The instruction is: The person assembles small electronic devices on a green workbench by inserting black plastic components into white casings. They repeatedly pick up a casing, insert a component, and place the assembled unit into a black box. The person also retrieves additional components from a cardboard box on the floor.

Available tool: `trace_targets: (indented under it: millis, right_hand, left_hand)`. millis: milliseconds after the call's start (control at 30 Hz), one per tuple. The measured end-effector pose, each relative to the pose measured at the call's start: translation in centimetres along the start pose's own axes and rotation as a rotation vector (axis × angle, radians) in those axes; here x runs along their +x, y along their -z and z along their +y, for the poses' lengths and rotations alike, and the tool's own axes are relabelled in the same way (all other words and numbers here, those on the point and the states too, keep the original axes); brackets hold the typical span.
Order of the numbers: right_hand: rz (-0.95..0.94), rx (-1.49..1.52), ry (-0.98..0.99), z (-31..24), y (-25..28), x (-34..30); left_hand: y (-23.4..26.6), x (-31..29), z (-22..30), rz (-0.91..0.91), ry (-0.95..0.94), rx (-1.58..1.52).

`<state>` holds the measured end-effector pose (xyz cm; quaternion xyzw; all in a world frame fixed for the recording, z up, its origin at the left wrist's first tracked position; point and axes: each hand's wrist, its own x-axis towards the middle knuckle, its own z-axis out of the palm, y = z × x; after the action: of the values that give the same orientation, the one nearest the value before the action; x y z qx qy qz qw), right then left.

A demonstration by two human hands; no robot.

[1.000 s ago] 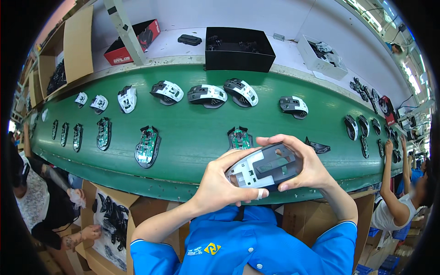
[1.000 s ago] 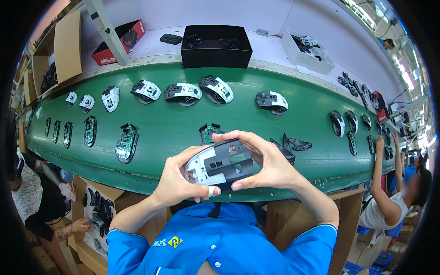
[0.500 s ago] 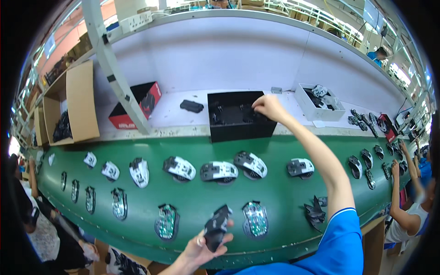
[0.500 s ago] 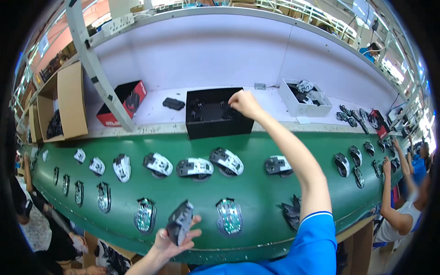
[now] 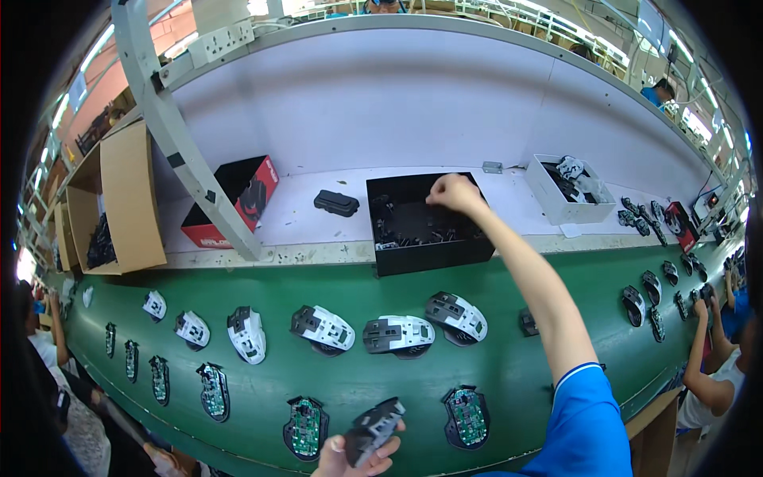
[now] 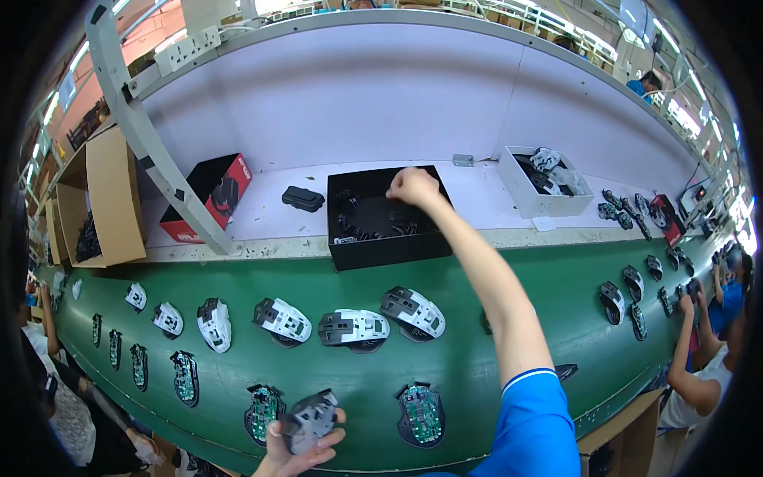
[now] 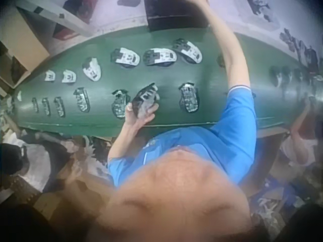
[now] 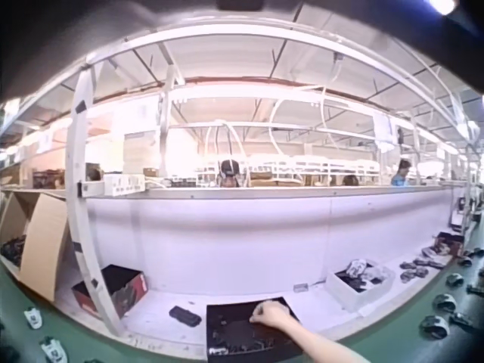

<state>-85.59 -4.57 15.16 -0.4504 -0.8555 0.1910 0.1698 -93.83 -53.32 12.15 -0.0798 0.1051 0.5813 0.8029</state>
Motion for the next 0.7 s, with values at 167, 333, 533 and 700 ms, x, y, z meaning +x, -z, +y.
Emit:
trace_targets:
  millis: [167,333,533,700]
  right_hand:
    - [-0.734,0.992,-0.145,-4.1,5.2,-5.0]
    - [-0.929,0.813,-0.257,-8.6,7.8,-19.5]
    - [-0.966,0.905,-0.336,-9.3,9.5,-28.6]
    - [-1.179,1.186,-0.513,-10.1,10.3,-32.2]
  left_hand:
    - [-1.2,-0.8,1.2,0.077,-0.116,0.234]
    - [-3.0,2.0,0.1,0.041,-0.062,0.082]
    - [-3.8,2.6,-2.5,0.008,0.052,-0.048]
    - [-3.1,1.3,-4.7,-0.043,0.071,-0.053]
